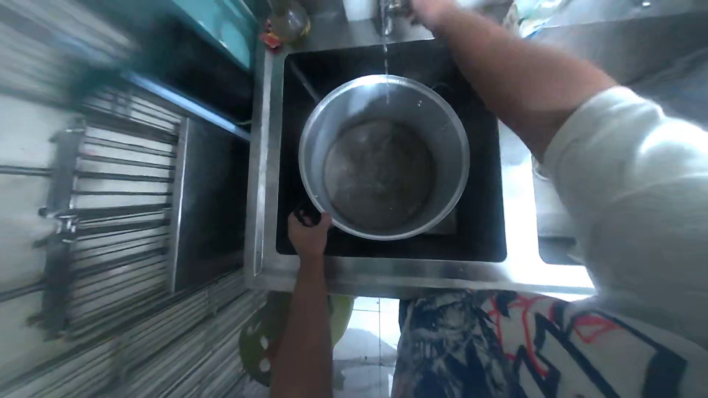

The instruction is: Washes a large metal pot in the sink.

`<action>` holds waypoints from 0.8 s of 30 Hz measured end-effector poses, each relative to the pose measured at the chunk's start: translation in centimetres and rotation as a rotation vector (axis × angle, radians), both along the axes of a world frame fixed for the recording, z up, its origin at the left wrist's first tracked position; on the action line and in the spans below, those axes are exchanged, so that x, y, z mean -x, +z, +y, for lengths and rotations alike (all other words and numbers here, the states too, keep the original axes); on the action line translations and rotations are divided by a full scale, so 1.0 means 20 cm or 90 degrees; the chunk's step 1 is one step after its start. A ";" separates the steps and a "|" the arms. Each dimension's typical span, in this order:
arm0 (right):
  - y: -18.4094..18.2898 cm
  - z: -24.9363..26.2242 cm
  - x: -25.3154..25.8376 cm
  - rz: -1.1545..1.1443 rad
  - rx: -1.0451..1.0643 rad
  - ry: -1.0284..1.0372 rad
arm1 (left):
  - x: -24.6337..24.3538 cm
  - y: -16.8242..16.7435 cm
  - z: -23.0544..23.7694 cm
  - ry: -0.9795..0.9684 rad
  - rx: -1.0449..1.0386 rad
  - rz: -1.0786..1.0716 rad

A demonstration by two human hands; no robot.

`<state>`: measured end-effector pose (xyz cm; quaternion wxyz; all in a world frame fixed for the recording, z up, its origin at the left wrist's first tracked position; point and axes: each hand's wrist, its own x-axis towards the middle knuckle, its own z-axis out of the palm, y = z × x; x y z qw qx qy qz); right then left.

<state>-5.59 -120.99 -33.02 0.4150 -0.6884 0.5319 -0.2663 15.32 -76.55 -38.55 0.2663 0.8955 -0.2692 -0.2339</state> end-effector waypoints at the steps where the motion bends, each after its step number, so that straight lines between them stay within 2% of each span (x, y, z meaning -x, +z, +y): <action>1: 0.01 0.11 0.03 0.088 -0.019 -0.011 | 0.00 0.00 0.00 0.001 0.001 0.002; 4: -0.11 0.34 0.13 0.364 -0.127 0.044 | -0.01 0.00 0.00 0.012 -0.006 0.017; 7: -0.46 0.26 0.21 0.473 -0.171 0.134 | -0.02 -0.01 -0.01 0.023 -0.030 0.033; 10: -0.84 0.14 0.27 0.432 -0.224 0.138 | -0.02 -0.01 -0.01 0.033 -0.063 0.042; 13: -0.89 0.14 0.30 0.387 -0.262 0.092 | -0.03 -0.02 0.00 0.051 -0.072 0.029; 15: -0.79 0.17 0.31 0.317 -0.285 0.058 | -0.05 -0.03 -0.01 0.076 -0.047 0.041; 18: -0.70 0.13 0.31 0.307 -0.248 0.068 | -0.09 -0.02 0.00 0.125 0.019 0.063; 19: -0.63 0.13 0.30 0.315 -0.222 0.063 | -0.10 -0.01 0.00 0.131 0.034 0.071; 22: -0.27 0.18 0.28 0.321 -0.192 0.061 | -0.12 0.08 0.00 0.126 0.028 0.096; 24: -0.17 0.17 0.28 0.305 -0.167 0.055 | -0.13 0.10 0.01 0.125 0.030 0.120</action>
